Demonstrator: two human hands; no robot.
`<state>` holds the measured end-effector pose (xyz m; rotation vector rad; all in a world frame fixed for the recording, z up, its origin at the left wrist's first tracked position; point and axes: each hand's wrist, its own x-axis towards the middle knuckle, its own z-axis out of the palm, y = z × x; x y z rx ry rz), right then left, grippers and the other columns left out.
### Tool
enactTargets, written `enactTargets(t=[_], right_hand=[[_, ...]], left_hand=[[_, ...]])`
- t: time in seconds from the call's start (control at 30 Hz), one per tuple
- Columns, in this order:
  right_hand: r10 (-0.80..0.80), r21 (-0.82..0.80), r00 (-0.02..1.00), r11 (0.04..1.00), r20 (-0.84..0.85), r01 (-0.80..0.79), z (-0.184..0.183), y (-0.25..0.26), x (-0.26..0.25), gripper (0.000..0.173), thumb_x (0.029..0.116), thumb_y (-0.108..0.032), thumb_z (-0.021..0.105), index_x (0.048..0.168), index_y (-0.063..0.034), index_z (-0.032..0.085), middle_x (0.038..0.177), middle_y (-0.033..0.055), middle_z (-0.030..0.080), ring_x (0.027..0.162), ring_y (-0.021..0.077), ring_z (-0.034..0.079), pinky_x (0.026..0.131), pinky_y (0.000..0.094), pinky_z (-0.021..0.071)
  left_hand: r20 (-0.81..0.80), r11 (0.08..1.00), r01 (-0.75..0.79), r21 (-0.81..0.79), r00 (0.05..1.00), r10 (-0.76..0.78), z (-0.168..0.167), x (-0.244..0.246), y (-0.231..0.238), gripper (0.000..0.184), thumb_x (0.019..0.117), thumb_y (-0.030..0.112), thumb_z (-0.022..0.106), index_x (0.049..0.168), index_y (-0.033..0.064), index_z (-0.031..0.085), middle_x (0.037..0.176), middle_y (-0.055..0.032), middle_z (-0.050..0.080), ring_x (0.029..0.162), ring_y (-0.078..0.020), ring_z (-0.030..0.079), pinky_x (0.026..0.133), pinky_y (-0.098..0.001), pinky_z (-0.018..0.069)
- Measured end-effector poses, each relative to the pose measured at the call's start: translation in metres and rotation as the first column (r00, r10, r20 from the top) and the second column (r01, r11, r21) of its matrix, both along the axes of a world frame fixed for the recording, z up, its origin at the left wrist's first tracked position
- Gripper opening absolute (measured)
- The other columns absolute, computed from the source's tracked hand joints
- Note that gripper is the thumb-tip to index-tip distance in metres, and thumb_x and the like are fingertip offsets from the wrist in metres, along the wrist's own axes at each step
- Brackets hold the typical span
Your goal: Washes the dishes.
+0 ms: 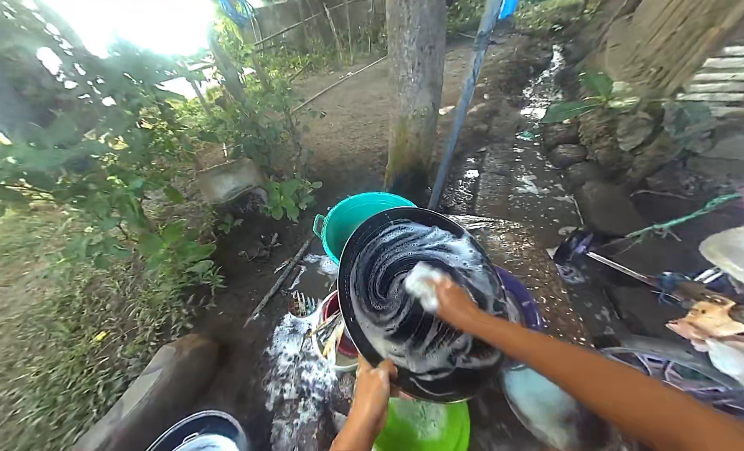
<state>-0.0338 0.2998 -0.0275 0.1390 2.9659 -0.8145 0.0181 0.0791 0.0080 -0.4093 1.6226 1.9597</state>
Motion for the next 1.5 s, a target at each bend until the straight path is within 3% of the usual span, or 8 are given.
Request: enactTargets(t=[0.23, 0.43, 0.6, 0.8, 1.03, 1.23, 1.4, 1.5], right_hand=[[0.178, -0.142, 0.982, 0.972, -0.061, -0.185, -0.018, -0.055, 0.029, 0.041, 0.0911, -0.014, 0.070, 0.130, 0.0004, 0.068, 0.137, 0.0271, 0.060, 0.130, 0.0429, 0.057, 0.109, 0.0588, 0.0454], [-0.276, -0.084, 0.929, 0.961, -0.247, 0.263, 0.054, 0.014, -0.056, 0.061, 0.0984, -0.016, 0.061, 0.151, 0.0080, 0.039, 0.151, 0.0331, 0.043, 0.141, 0.0462, 0.044, 0.116, 0.0565, 0.0375], [0.073, -0.489, 0.961, 0.849, -0.268, -0.201, 0.023, -0.108, 0.012, 0.050, 0.0923, -0.010, 0.066, 0.137, 0.0104, 0.056, 0.137, 0.0283, 0.058, 0.129, 0.0338, 0.058, 0.112, 0.0449, 0.0456], [0.166, 0.239, 0.979, 0.962, -0.123, -0.133, -0.012, 0.041, 0.006, 0.049, 0.1055, -0.021, 0.048, 0.152, -0.0039, 0.048, 0.162, 0.0291, 0.032, 0.154, 0.0480, 0.020, 0.123, 0.0691, 0.0137], [0.662, 0.434, 0.616, 0.748, -0.427, -0.503, 0.036, 0.010, -0.088, 0.047, 0.0993, 0.000, 0.053, 0.143, -0.0134, 0.062, 0.154, 0.0120, 0.053, 0.147, 0.0393, 0.042, 0.119, 0.0674, 0.0281], [0.105, 0.215, 0.982, 0.974, -0.154, -0.071, -0.006, 0.004, -0.008, 0.058, 0.1049, -0.027, 0.047, 0.157, -0.0010, 0.039, 0.165, 0.0269, 0.028, 0.154, 0.0479, 0.021, 0.123, 0.0644, 0.0212], [0.375, -0.068, 0.902, 0.915, -0.212, -0.397, -0.028, -0.080, 0.013, 0.054, 0.1021, -0.018, 0.053, 0.153, -0.0028, 0.046, 0.162, 0.0227, 0.036, 0.155, 0.0387, 0.025, 0.126, 0.0624, 0.0127], [0.089, 0.104, 0.876, 0.994, -0.473, -0.045, -0.001, -0.039, -0.065, 0.050, 0.1037, -0.015, 0.044, 0.149, 0.0060, 0.047, 0.161, 0.0318, 0.033, 0.154, 0.0490, 0.020, 0.124, 0.0699, 0.0096]], left_hand=[[-0.102, 0.998, -0.014, -0.058, 0.995, 0.008, -0.005, -0.001, -0.008, 0.061, 0.0919, -0.010, 0.049, 0.148, -0.0042, 0.026, 0.108, -0.0186, 0.059, 0.071, -0.0172, 0.067, 0.057, -0.0322, 0.0578], [-0.016, 0.996, 0.089, -0.002, 0.996, -0.089, 0.003, 0.013, -0.002, 0.041, 0.0932, -0.011, 0.047, 0.133, -0.0045, 0.037, 0.095, -0.0146, 0.061, 0.064, -0.0169, 0.067, 0.055, -0.0314, 0.0586], [-0.083, 0.999, 0.013, -0.029, 0.996, -0.016, 0.002, 0.004, -0.009, 0.049, 0.0930, -0.010, 0.050, 0.139, -0.0035, 0.035, 0.101, -0.0159, 0.063, 0.071, -0.0176, 0.068, 0.057, -0.0331, 0.0588], [-0.114, 0.998, -0.060, -0.025, 0.992, 0.057, 0.013, -0.009, -0.042, 0.047, 0.0897, -0.014, 0.048, 0.134, -0.0037, 0.037, 0.091, -0.0133, 0.063, 0.061, -0.0155, 0.066, 0.051, -0.0297, 0.0566], [-0.062, 0.995, 0.095, -0.016, 0.993, -0.096, 0.012, 0.000, -0.026, 0.044, 0.0917, -0.013, 0.045, 0.133, -0.0029, 0.037, 0.091, -0.0117, 0.062, 0.061, -0.0145, 0.065, 0.050, -0.0293, 0.0565], [-0.076, 0.988, -0.127, 0.089, 0.988, 0.134, 0.012, -0.007, -0.035, 0.044, 0.0899, -0.015, 0.045, 0.131, -0.0008, 0.037, 0.087, -0.0129, 0.064, 0.058, -0.0175, 0.066, 0.047, -0.0312, 0.0566], [-0.057, 0.995, -0.059, 0.076, 0.996, 0.064, -0.003, -0.005, -0.027, 0.047, 0.0955, -0.011, 0.044, 0.140, -0.0005, 0.031, 0.093, -0.0145, 0.063, 0.062, -0.0189, 0.067, 0.050, -0.0322, 0.0570], [-0.068, 0.998, 0.034, 0.043, 0.997, -0.031, 0.010, 0.002, -0.026, 0.044, 0.0944, -0.012, 0.045, 0.136, -0.0018, 0.034, 0.090, -0.0117, 0.063, 0.062, -0.0155, 0.067, 0.052, -0.0298, 0.0579]])
